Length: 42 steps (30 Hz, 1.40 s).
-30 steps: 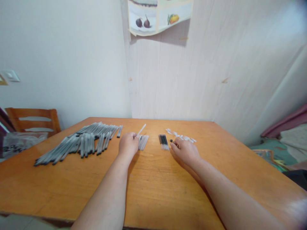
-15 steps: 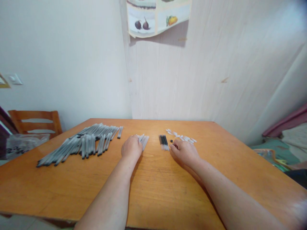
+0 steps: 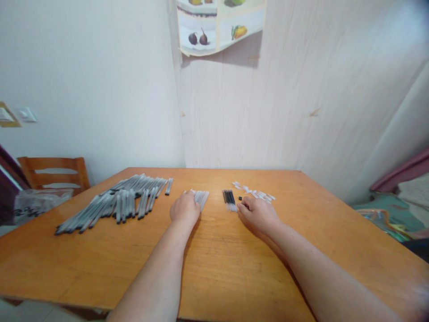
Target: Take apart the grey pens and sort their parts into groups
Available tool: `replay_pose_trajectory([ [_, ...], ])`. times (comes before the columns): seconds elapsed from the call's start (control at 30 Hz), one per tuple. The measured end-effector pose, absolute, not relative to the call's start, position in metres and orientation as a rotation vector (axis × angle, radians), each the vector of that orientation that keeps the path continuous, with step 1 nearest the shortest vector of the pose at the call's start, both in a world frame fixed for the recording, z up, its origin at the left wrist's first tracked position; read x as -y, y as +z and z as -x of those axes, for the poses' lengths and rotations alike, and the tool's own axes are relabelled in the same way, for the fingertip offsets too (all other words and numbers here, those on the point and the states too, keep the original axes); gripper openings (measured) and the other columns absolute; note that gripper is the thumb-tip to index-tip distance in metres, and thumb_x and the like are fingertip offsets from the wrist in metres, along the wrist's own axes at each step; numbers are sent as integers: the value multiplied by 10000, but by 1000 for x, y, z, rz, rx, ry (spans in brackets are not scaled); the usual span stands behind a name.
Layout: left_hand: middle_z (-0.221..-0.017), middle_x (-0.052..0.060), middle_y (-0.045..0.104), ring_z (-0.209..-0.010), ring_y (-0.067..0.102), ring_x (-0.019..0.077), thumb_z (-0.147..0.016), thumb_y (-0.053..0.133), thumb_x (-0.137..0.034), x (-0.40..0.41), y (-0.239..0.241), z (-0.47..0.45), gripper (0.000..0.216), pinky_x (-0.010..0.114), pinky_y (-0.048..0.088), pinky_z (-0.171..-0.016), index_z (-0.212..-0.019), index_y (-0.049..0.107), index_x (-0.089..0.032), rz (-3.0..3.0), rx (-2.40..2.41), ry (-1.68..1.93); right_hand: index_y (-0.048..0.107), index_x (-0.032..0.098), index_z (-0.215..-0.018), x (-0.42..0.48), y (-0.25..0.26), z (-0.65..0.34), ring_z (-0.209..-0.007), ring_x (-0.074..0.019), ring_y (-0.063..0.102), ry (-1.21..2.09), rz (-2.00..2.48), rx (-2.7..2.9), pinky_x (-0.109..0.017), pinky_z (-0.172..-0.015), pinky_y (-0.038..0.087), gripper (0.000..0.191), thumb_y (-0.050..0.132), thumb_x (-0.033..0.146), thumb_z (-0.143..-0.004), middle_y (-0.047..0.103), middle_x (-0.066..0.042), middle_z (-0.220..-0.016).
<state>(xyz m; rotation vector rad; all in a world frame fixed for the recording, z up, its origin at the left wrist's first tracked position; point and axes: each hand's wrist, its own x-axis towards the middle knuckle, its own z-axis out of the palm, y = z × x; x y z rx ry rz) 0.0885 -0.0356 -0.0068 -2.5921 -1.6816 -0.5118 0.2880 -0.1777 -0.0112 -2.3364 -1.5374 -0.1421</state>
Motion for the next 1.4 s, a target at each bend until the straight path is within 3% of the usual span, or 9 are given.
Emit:
replay_pose_trajectory([
  [0.63,-998,98,698,-923,653,249,-852,515,-316,30,-9,-87,146,325,450,-704,-926,595,-219,2591,1695,-626,662,207,-759,177,-10,-289,-691,-168,552,-109,2300,1555,-278,-569,230,355,432,421,-926,673,-65,-750],
  [1.03,-984,99,716,-924,663,254,-865,487,-393,7,7,-76,235,330,465,-712,-940,638,-228,2534,1890,-702,626,209,-721,180,-7,-287,-665,-160,522,-111,2270,1566,-269,-565,220,332,441,404,-916,654,-53,-721],
  [1.4,-1043,137,719,-958,671,278,-852,457,-286,-28,4,-31,265,352,485,-741,-991,672,-217,2427,1942,-538,618,201,-701,179,-9,-288,-643,-159,504,-103,2246,1584,-272,-561,213,345,442,401,-920,640,-53,-701],
])
